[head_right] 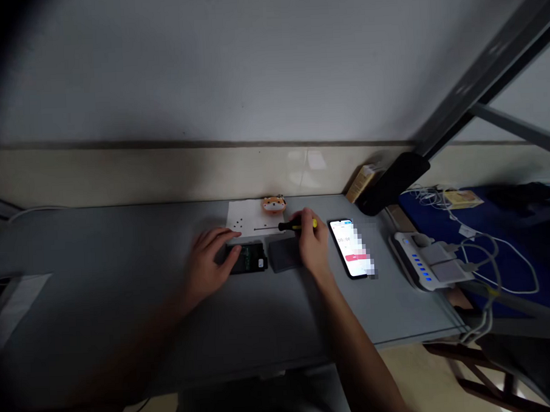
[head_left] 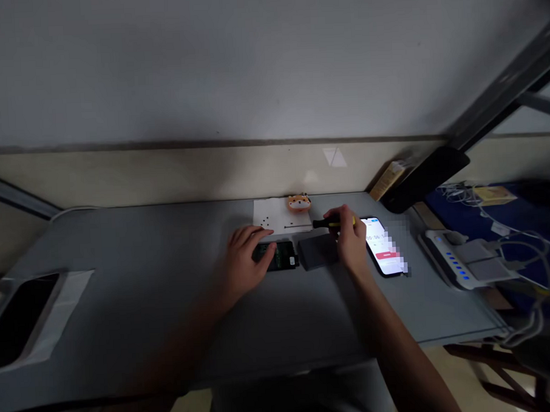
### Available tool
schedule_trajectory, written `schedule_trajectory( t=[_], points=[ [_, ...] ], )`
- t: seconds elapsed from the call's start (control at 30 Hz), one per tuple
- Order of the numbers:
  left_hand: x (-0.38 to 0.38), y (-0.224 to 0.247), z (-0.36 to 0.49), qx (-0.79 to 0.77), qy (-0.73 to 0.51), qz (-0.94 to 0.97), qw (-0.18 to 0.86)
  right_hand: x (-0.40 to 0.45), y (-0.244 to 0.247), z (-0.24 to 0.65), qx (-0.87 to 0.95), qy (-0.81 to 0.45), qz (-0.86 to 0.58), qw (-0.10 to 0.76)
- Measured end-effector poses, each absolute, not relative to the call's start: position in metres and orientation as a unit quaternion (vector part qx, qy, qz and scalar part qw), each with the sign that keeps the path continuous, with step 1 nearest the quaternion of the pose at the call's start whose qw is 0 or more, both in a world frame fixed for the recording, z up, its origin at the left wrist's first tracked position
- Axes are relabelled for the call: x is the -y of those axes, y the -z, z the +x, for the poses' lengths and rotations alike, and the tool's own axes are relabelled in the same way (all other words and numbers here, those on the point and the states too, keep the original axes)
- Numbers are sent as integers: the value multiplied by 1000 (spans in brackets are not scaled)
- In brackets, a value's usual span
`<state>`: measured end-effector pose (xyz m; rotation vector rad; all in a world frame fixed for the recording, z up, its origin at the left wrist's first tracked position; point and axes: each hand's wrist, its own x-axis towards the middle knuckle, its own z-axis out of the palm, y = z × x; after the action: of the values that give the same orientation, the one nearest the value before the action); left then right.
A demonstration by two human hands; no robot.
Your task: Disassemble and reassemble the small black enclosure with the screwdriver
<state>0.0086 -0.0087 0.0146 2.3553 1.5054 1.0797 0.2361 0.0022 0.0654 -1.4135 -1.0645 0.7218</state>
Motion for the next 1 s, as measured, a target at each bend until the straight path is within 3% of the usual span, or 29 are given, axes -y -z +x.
schedule_trajectory(
  t=[0.23, 0.67, 1.0],
  points=[
    [5, -10, 12, -486, -366, 793, 33, 7, -66, 227, 516, -290, -581, 559],
    [-2, -14, 4, -355, -387, 851, -17, 6, -56, 231, 496, -273, -556, 608],
    [-3, -14, 3, -330, -396, 856, -53, 6, -57, 229, 537, -276, -542, 585]
  ],
)
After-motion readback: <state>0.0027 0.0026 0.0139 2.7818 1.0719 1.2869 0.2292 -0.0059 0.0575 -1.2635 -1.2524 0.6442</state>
